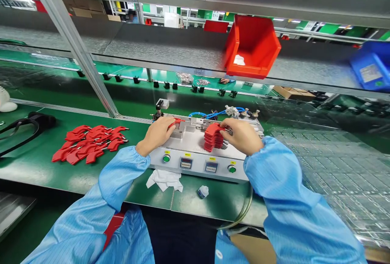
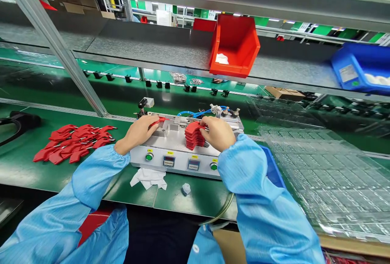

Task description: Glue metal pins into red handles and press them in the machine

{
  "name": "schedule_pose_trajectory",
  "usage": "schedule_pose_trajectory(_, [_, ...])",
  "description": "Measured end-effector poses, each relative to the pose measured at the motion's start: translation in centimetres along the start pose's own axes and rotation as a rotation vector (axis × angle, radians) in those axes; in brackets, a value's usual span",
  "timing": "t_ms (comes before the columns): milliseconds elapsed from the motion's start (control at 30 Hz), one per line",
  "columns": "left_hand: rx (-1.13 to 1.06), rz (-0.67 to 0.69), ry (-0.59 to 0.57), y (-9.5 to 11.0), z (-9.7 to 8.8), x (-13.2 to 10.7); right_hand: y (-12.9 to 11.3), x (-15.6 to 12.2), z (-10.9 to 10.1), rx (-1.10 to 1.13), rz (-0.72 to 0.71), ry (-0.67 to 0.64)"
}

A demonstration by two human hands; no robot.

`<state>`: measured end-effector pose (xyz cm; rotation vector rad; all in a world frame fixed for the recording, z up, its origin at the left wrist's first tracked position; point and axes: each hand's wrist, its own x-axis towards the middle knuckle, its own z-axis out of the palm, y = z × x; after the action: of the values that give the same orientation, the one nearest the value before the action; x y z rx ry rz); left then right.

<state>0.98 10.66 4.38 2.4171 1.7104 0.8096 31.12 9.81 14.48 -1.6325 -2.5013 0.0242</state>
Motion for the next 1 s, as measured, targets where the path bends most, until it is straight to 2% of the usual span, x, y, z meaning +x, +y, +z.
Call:
schedule_pose_trajectory(133, [-0.047,0.019,0.072,-0.8,1.0,-0.2,0.7,0.1,0.9,0.030,-0.023,0.009])
schedule_pose_trajectory(233, [-0.074,0.086,0.152,-1.0,1.1,-0.9,1.4,-2.0,1.1,0.101,-0.128,0.204])
schedule_pose_trajectory(333, [-0.068,0.173,0.320,-0.8,0.9,-4.2,1.7,-6.8,2.2,0.222,-0.162,0.454])
schedule_pose_trajectory(433, [-0.038,0.171,0.484,-0.3,1.4,-9.3,1.9,-12.2,5.6,0.313,-0.023,0.554])
schedule_pose_trajectory(467, [-0.050,0.165,0.481,-0.1,1.8,-10.9,2.0,-13.6,7.2,0.336,0.030,0.558])
schedule_pose_trajectory(533, [-0.090,0.152,0.379,0.3,2.9,-13.1,2.4,-15.4,10.5,0.406,0.095,0.527])
schedule_pose_trajectory(600, [-0.114,0.113,0.284,0.6,3.9,-13.9,2.9,-16.0,13.3,0.504,0.133,0.474])
schedule_pose_trajectory(667, [-0.142,0.050,0.239,0.6,4.4,-13.7,3.4,-15.6,14.9,0.585,0.175,0.443])
schedule_pose_trajectory(833, [-0.190,-0.060,0.147,0.7,3.9,-12.4,3.8,-14.0,15.4,0.659,0.322,0.505])
schedule_pose_trajectory(1000, [-0.174,-0.108,0.180,1.0,4.0,-12.6,2.5,-13.5,15.0,0.675,0.440,0.549])
